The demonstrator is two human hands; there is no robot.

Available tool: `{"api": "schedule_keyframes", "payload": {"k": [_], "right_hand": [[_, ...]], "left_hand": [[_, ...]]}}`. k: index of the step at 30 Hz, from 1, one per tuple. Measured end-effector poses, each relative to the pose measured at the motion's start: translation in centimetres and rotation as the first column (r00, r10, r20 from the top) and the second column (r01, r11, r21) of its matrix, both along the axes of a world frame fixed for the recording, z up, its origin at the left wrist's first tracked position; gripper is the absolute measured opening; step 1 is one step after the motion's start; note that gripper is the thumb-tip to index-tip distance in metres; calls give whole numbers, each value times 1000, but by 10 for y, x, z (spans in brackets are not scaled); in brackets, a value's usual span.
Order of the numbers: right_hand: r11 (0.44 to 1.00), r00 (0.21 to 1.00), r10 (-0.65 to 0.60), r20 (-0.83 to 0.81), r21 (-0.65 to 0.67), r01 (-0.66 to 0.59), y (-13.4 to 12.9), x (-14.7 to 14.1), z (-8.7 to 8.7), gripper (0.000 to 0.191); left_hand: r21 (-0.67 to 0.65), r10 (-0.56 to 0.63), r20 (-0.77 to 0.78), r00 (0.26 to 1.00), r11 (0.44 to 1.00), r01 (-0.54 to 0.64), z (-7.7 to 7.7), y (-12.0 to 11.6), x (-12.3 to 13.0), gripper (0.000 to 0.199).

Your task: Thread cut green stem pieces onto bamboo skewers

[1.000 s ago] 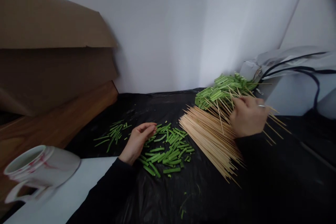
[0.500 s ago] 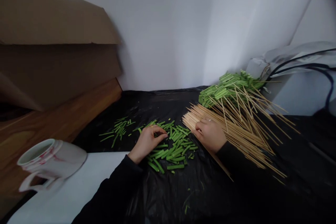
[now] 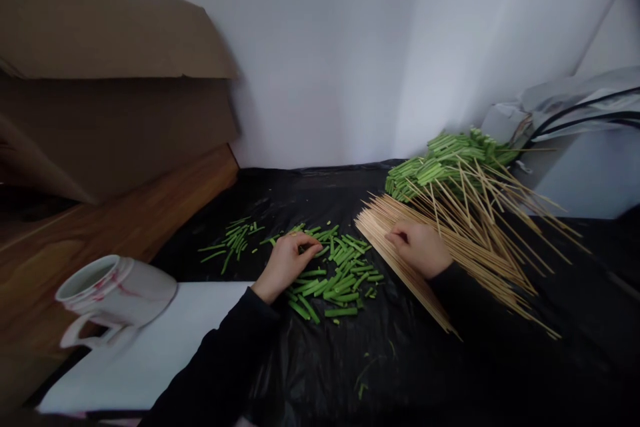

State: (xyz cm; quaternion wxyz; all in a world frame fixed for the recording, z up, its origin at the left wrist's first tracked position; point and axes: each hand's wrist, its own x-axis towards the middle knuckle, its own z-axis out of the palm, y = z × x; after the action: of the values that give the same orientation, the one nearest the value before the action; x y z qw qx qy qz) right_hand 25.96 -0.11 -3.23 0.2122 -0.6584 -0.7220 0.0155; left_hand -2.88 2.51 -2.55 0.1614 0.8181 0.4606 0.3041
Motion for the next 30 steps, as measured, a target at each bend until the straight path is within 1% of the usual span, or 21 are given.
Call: {"api": "schedule_keyframes", "payload": {"k": [3, 5, 6, 8, 9, 10, 11, 12, 13, 14, 16, 17, 18, 19, 21, 23, 25, 27, 28, 29, 30], "right_hand": [[994, 973, -1, -231, 109, 27, 2, 6, 1, 24], [992, 900, 32, -434, 122, 23, 1, 8, 5, 26], [995, 835, 50, -548, 96, 4, 0, 9, 8, 27], [996, 634, 80, -769, 41, -76, -3, 9, 17, 28], [991, 538, 96, -837, 33, -127, -5, 9, 22, 29], [985, 483, 120, -868, 45, -164, -7, 9, 27, 29], [980, 470, 148, -870, 66, -185, -8, 8, 30, 29], [977, 501, 180, -847, 94, -193, -10, 6, 33, 28], [975, 566, 211, -797, 126, -185, -12, 4, 34, 27], [972, 658, 235, -716, 165, -168, -14, 1, 34, 27], [955, 849, 255, -463, 258, -146, -19, -9, 29, 27], [942, 918, 247, -309, 300, -153, -21, -15, 25, 27], [934, 958, 238, -160, 310, -180, -24, -22, 21, 28], [933, 970, 240, -46, 287, -217, -27, -29, 16, 29], [928, 957, 276, 88, 235, -289, -32, -42, 9, 32], [920, 949, 287, 134, 238, -312, -36, -51, 4, 32], [911, 951, 276, 139, 277, -305, -38, -55, 2, 32], [898, 953, 267, 141, 324, -299, -39, -57, 0, 31], [888, 953, 264, 147, 348, -300, -40, -58, 0, 30], [878, 952, 262, 157, 371, -302, -40, -58, 0, 30], [868, 951, 259, 167, 393, -305, -41, -59, 0, 31]], "left_hand": [[-4, -4, -26, 1000, 1000, 3, 2, -1, 0, 11], [6, -10, -54, 999, 1000, 10, 2, -2, -1, 9], [17, -10, -76, 997, 1000, 12, 1, -1, -1, 9], [51, -2, -128, 992, 999, 9, -1, -1, -3, 8], [69, 4, -154, 988, 998, 7, -2, 0, -3, 9], [86, 10, -177, 984, 996, 5, -4, 0, -4, 9], [100, 13, -199, 980, 995, 7, -5, 1, -5, 10], [109, 11, -219, 976, 994, 13, -6, 1, -5, 11], [112, 5, -238, 971, 993, 22, -7, 1, -6, 12], [110, -2, -255, 967, 993, 32, -8, 1, -6, 13], [101, -22, -276, 961, 994, 51, -9, 1, -6, 12], [97, -30, -277, 960, 994, 59, -10, 0, -6, 11], [94, -37, -271, 962, 993, 65, -10, 0, -6, 9], [93, -41, -259, 965, 993, 67, -9, 0, -6, 8], [90, -41, -213, 976, 994, 61, -7, 0, -6, 7], [87, -10, -125, 992, 996, 21, -4, 0, -5, 7], [65, 49, 17, 999, 997, -50, -1, 0, -4, 8], [-38, 99, 206, 973, 995, -93, 2, 0, -2, 13], [-125, 116, 303, 946, 989, -82, 2, 0, -2, 18], [-223, 133, 400, 907, 974, -45, 3, 0, 0, 23], [-322, 158, 492, 856, 947, 10, 3, 0, 1, 27]]}}
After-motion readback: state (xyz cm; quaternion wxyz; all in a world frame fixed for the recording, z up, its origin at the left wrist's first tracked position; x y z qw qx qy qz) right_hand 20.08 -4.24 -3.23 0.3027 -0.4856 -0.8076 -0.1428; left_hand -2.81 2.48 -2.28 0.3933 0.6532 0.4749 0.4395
